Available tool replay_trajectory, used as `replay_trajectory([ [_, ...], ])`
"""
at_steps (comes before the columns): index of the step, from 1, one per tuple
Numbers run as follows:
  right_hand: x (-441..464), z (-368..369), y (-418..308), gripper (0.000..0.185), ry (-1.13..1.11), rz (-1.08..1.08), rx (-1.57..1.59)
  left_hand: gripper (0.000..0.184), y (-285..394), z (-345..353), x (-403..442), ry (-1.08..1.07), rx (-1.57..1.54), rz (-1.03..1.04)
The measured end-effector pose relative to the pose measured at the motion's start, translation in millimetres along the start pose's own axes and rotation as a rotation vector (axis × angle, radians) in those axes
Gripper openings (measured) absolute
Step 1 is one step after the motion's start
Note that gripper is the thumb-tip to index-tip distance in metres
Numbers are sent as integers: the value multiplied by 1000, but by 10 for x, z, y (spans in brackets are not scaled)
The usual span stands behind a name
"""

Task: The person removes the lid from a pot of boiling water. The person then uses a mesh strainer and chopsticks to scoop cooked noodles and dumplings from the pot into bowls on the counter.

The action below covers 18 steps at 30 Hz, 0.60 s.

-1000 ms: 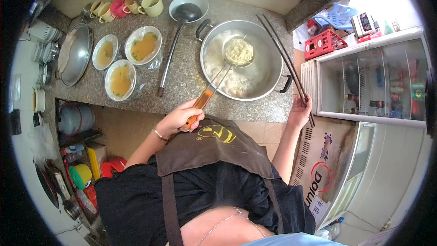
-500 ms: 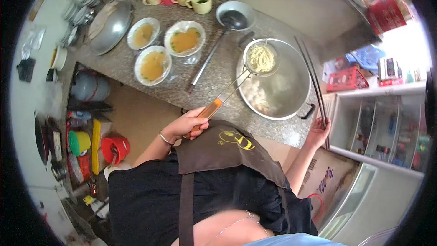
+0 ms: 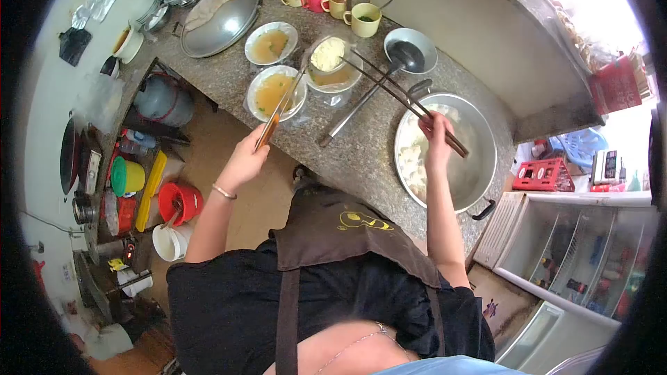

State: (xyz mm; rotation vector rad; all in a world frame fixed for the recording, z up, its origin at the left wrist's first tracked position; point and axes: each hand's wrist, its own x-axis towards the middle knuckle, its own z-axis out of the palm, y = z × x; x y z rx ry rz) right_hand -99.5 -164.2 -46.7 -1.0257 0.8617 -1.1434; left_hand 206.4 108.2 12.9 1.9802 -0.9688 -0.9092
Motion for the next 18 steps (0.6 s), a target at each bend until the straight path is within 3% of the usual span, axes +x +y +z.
replay_trajectory([
  [1, 48, 108, 97, 30, -37, -1, 31, 51, -103, 20, 57, 112, 190, 167],
  [8, -32, 129, 55, 32, -109, -57, -138, 49, 20, 83, 136, 179, 373, 57],
  [11, -308, -215, -301, 31, 101, -111, -279, 49, 177, 60, 50, 197, 471, 47],
  [14, -641, -893, -640, 36, 309, -202, -315, 53, 49, 78, -26, 328, 593, 233],
  [15, -786, -1183, -722, 34, 372, -212, -289, 55, 92, 68, -78, 314, 631, 196],
  [18, -1202, -1777, -957, 31, 495, -152, -492, 56, 54, 171, -179, 351, 591, 333],
])
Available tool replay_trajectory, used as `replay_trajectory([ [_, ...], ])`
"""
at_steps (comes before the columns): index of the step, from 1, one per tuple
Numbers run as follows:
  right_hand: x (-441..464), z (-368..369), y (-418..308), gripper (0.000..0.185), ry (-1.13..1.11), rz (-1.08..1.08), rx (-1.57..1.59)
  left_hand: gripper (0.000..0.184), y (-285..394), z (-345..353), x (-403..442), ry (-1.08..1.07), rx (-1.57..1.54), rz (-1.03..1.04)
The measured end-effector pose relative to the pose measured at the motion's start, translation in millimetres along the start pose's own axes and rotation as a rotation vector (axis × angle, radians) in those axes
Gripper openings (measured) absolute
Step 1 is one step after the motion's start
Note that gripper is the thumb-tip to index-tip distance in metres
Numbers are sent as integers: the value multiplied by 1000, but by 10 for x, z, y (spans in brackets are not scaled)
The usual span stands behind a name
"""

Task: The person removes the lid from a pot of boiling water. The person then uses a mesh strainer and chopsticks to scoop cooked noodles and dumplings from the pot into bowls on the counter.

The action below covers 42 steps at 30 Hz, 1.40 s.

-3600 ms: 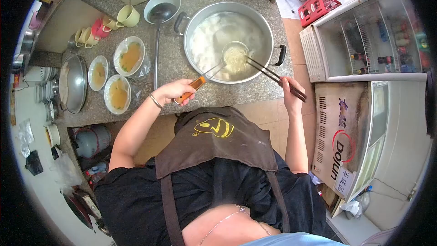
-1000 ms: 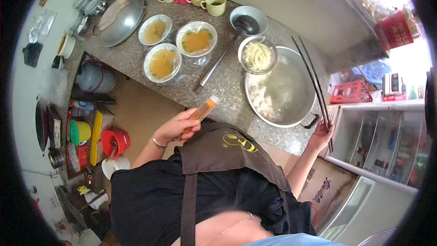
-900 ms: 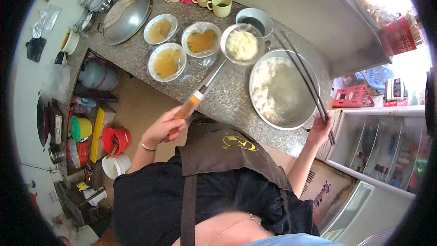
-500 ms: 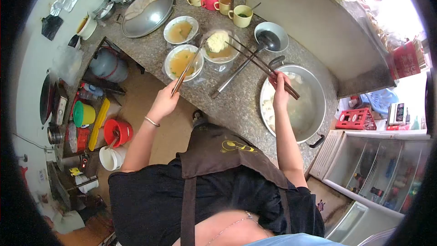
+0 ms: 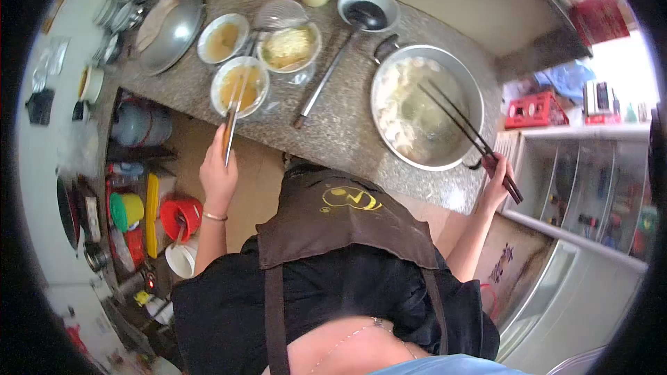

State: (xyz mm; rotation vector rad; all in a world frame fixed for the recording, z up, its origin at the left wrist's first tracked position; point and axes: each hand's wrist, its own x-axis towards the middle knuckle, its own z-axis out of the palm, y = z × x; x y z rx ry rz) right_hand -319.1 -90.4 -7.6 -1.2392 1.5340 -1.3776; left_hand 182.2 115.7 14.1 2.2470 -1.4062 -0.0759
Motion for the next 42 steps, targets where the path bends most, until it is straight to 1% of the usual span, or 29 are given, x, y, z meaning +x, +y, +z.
replay_trajectory([
  [2, -82, -173, 212, 28, -54, 62, -22, 56, -46, 160, -78, 132, -53, 71],
  [3, -163, -80, 196, 28, -99, 124, -77, 56, -97, 256, -73, 120, -59, 90],
  [4, -195, 34, 322, 28, -181, 136, -94, 56, -152, 360, -82, -50, -325, -144],
  [5, -252, 272, 244, 26, -266, 28, -97, 55, -156, 425, -87, -224, -584, -385],
  [6, -187, 418, 427, 20, -342, -25, -306, 55, -65, 446, -6, -256, -688, -324],
  [8, -50, 878, 480, 14, -454, -301, -385, 55, 234, 461, 90, -274, -682, -258],
  [10, 145, 1219, 704, 11, -499, -440, -446, 55, 280, 580, 133, -310, -747, -181],
  [11, 282, 1315, 848, 11, -544, -433, -470, 55, 393, 563, 178, -317, -746, -167],
  [12, 422, 1393, 1004, 11, -539, -530, -496, 55, 585, 516, 210, -414, -805, -176],
  [13, 530, 1404, 1062, 11, -532, -529, -498, 55, 739, 512, 226, -509, -863, -188],
  [14, 616, 1404, 1101, 12, -498, -511, -533, 56, 822, 553, 247, -522, -716, -60],
  [15, 680, 1394, 1157, 13, -465, -489, -568, 56, 959, 542, 289, -527, -714, -57],
  [17, 774, 1246, 1251, 13, -388, -443, -624, 58, 1272, 499, 401, -865, -771, -260],
  [19, 860, 1023, 1296, 14, -216, -346, -674, 59, 1370, 814, 442, -861, -795, -196],
  [21, 787, 755, 1413, 14, -91, -238, -555, 59, 1511, 1094, 510, -909, -651, -14],
  [22, 717, 623, 1360, 16, -115, -166, -651, 59, 1527, 1324, 523, -909, -655, -13],
  [23, 645, 517, 1458, 16, -112, -170, -654, 59, 1529, 1597, 535, -786, -478, 204],
  [24, 572, 410, 1685, 19, -86, -34, -467, 59, 1579, 1759, 559, -653, -298, 412],
  [25, 498, 303, 1810, 22, -59, 100, -279, 59, 1693, 1824, 588, -654, -304, 416],
  [27, 310, 194, 1689, 24, -5, 257, 120, 59, 1894, 1933, 637, -788, 58, 397],
  [28, 235, 138, 1630, 24, 22, 310, 204, 62, 1915, 2021, 643, -777, 98, 447],
  [31, 38, 89, 1329, 26, 159, 300, 355, 65, 1996, 2191, 665, -896, 108, 450],
  [33, 22, 4, 1214, 27, 147, 246, 306, 62, 2004, 2166, 760, -945, 118, 483],
  [35, 58, -56, 1086, 28, 46, 119, 145, 58, 2065, 1874, 936, -1388, -499, -166],
  [36, 121, -114, 980, 29, 17, 141, 96, 56, 1883, 1991, 965, -1456, -793, -322],
  [37, 155, -169, 867, 29, 22, 105, 80, 56, 1699, 2087, 1003, -1456, -789, -317],
  [39, 253, -280, 599, 28, 44, 74, 118, 49, 1510, 2092, 1055, -1643, -1366, -713],
  [41, 406, -386, 599, 28, 122, 18, 52, 50, 1446, 2088, 1002, -1648, -1420, -784],
  [42, 472, -377, 618, 28, 138, 0, -21, 53, 1518, 2016, 936, -1540, -1261, -657],
])
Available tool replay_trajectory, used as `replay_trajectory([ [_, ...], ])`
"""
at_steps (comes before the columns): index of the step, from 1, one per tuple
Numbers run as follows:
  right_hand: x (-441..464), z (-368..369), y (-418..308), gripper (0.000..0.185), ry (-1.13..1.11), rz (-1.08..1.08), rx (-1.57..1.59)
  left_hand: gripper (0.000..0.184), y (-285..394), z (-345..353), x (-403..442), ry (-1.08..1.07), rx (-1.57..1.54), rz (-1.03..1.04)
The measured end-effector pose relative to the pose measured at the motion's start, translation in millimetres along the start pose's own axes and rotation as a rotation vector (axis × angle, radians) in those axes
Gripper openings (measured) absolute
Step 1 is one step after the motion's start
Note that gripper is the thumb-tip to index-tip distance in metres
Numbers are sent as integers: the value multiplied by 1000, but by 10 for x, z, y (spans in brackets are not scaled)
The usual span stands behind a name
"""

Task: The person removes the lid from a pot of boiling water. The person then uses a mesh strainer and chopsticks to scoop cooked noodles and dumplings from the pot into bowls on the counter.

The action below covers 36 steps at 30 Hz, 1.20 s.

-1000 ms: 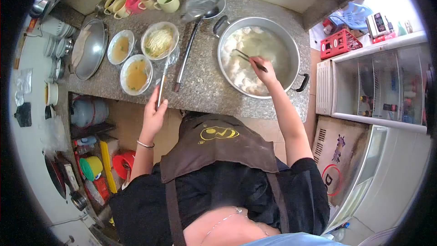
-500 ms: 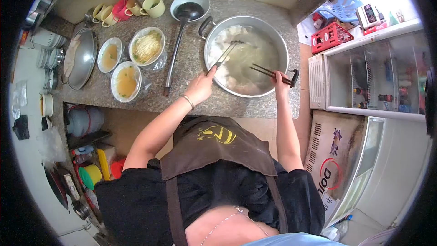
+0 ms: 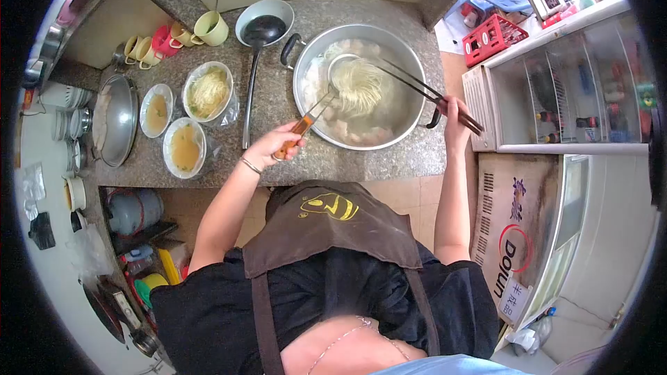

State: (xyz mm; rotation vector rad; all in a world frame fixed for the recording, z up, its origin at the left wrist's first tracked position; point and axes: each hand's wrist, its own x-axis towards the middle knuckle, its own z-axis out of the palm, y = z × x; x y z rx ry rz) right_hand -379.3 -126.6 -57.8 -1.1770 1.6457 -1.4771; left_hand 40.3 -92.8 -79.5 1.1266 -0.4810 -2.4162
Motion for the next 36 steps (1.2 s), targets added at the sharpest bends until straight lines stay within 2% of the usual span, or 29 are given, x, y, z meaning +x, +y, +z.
replay_trajectory([
  [1, 6, 28, 107, 28, -5, -3, 2, 56, -36, 94, -15, 121, 182, 56],
  [3, -5, 95, 353, 28, -153, 71, -289, 65, -181, 190, 57, 318, 602, 80],
  [4, -89, 141, 299, 27, -163, -14, -379, 69, -160, 272, 60, 397, 846, 130],
  [5, -160, 207, 229, 26, -160, -135, -450, 75, -29, 418, -13, 387, 1098, -13],
  [7, -135, 300, 237, 20, -147, -55, -162, 76, -165, 316, 100, 459, 1518, 240],
  [8, -203, 342, 121, 18, -108, 2, -20, 76, 44, 566, -44, 423, 1417, 27],
  [9, -203, 317, 110, 17, -145, -125, -186, 76, 196, 801, -215, 371, 1301, -185],
  [10, -204, 298, 129, 18, -203, -208, -355, 76, 221, 778, -236, 393, 1306, -158],
  [12, -207, 283, 184, 19, -217, -215, -282, 68, 179, 621, -208, 237, 955, -41],
  [13, -219, 263, 104, 20, -196, -187, -307, 68, 168, 527, -178, 246, 957, -18],
  [16, -215, 149, 121, 21, -183, -230, -338, 43, 43, 149, -86, 24, 321, -29],
  [17, -232, 136, 43, 21, -194, -245, -336, 43, 6, 112, -102, 28, 315, -12],
  [19, -304, 105, -219, 21, -259, -95, -208, 25, -26, 57, -126, -99, -86, -5],
  [20, -289, 57, -297, 22, -220, -77, -170, 29, -36, 61, -121, -94, -97, 2],
  [21, -328, 62, -401, 22, -127, -31, 13, 29, -42, 60, -125, -93, -103, 15],
  [23, -284, -13, -339, 22, -36, -82, -43, 46, -62, 116, -143, 32, 283, 95],
  [24, -258, -72, -209, 22, -119, -57, -132, 46, -47, 164, -166, 31, 278, 102],
  [25, -255, -116, -14, 22, -200, -31, -224, 54, -22, 226, -202, 113, 539, 100],
  [26, -302, -57, 217, 21, -201, -4, -157, 61, 16, 292, -238, 197, 799, 97],
  [27, -302, -8, 553, 22, -181, -96, -192, 61, 76, 387, -293, 194, 793, 107],
  [29, -461, 203, 302, 22, -133, 32, -24, 72, 191, 547, -387, 301, 1123, -35],
  [31, -452, 280, 146, 22, -116, 63, 87, 72, 224, 539, -312, 295, 1153, -88],
  [33, -417, 253, 93, 22, -193, -52, -108, 72, 207, 529, -303, 280, 1194, -149],
  [35, -373, 206, 106, 20, -215, -95, -173, 65, 215, 512, -326, 129, 960, -11],
  [36, -361, 181, 77, 20, -196, -70, -100, 65, 197, 425, -267, 131, 962, -6],
])
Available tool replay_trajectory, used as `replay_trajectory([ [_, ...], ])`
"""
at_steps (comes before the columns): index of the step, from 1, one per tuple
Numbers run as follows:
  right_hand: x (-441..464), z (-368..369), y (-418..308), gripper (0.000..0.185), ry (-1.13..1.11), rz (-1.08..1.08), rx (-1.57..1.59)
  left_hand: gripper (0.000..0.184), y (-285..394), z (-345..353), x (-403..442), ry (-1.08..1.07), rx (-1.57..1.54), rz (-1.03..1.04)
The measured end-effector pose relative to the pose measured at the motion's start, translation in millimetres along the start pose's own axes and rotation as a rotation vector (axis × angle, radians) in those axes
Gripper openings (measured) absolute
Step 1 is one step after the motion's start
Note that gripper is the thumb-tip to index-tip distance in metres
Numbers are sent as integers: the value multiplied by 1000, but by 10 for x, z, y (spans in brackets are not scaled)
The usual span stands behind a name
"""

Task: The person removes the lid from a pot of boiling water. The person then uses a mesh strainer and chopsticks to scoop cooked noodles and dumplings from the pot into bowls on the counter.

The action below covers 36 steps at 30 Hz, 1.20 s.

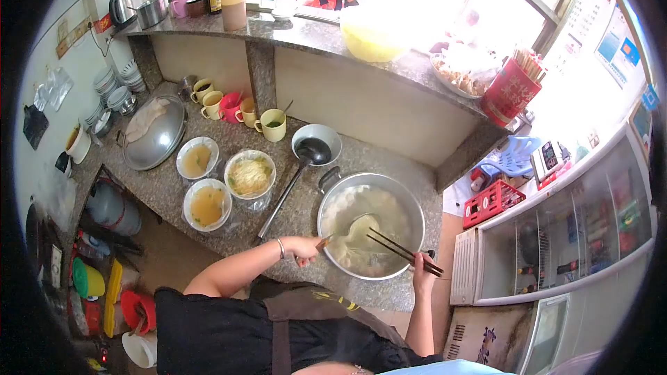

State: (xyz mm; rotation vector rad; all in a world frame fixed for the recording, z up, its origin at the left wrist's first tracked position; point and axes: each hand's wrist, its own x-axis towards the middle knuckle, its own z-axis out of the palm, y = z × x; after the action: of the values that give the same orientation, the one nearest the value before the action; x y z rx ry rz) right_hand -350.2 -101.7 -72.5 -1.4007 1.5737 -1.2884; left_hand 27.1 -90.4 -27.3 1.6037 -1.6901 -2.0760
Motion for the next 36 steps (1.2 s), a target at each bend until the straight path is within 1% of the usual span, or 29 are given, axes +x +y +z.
replay_trajectory([
  [1, 5, -17, -37, 20, 20, 19, 75, 58, -163, -19, 136, -64, -124, -7],
  [2, -13, -29, -115, 21, 43, -3, 39, 52, -300, -20, 221, -128, -247, -14],
  [3, 0, -52, -73, 21, 43, -8, 41, 52, -381, -14, 239, -125, -245, -11],
  [5, -8, -129, 67, 23, -89, 44, -45, 40, -492, -10, 261, -181, -676, 14],
  [6, -52, -108, -94, 24, -63, 56, 9, 36, -480, -1, 229, -218, -815, 22],
  [7, -74, -131, -226, 24, -57, 56, 13, 36, -462, -1, 197, -218, -809, 21],
  [9, -93, -176, -409, 24, 34, 48, 105, 36, -435, 8, 157, -213, -1002, 25],
  [10, -68, -210, -421, 24, 90, 34, 127, 36, -455, -8, 179, -216, -1002, 21],
  [11, -74, -234, -434, 23, 157, 18, 108, 34, -452, -23, 179, -200, -961, 72],
  [12, -89, -279, -383, 23, 103, 23, 9, 32, -453, -20, 169, -185, -923, 123],
  [13, -70, -292, -290, 22, 48, 26, -87, 32, -436, -15, 165, -189, -925, 117],
  [14, -71, -253, 40, 21, -12, 10, -167, 43, -252, 1, 55, -95, -598, 95],
  [15, -98, -173, 76, 20, -74, -9, -249, 55, -139, 27, 14, -1, -271, 76],
  [16, -161, -81, 112, 21, -68, 37, -85, 70, -168, 70, 90, 49, -194, 78],
  [17, -230, 45, -34, 20, -12, 96, 62, 70, -126, 94, 92, 52, -201, 83],
  [19, -203, 116, -89, 21, 84, 54, 93, 76, -20, 112, 48, 111, 175, -26],
  [20, -176, 107, -113, 21, 82, 58, 92, 76, 8, 113, 42, 109, 171, -29],
  [22, -134, 46, -167, 22, 14, -50, -213, 77, 49, 121, 32, 62, 320, -74],
  [23, -151, 25, -224, 22, 16, -50, -214, 77, 56, 123, 28, 61, 322, -72],
  [25, -173, -19, -349, 21, -29, 49, -12, 76, 69, 119, 28, 39, 315, -101],
  [26, -147, -59, -207, 20, 19, 34, 2, 76, 18, 126, 53, 38, 312, -101],
  [28, -167, -97, -163, 21, -15, 26, -81, 57, -175, 120, 160, 22, 95, -70],
  [29, -191, -115, -150, 21, -46, 18, -160, 57, -246, 92, 198, 21, 93, -69],
  [30, -223, -127, -134, 25, -122, 41, -180, 43, -308, 49, 229, -56, -16, -77],
  [31, -246, -126, -135, 25, -123, 42, -182, 30, -372, 20, 250, -134, -126, -85],
  [32, -269, -110, -139, 25, -68, 32, -75, 12, -345, -7, 153, -144, -205, -59],
  [33, -296, -99, -143, 25, -13, 23, 32, 12, -394, -30, 130, -145, -204, -61],
  [34, -278, -128, -171, 25, 9, 42, 94, 13, -455, -56, 115, -188, -402, -39],
  [36, -247, -250, -239, 24, 53, 3, 68, 18, -516, -78, 36, -274, -754, -20],
])
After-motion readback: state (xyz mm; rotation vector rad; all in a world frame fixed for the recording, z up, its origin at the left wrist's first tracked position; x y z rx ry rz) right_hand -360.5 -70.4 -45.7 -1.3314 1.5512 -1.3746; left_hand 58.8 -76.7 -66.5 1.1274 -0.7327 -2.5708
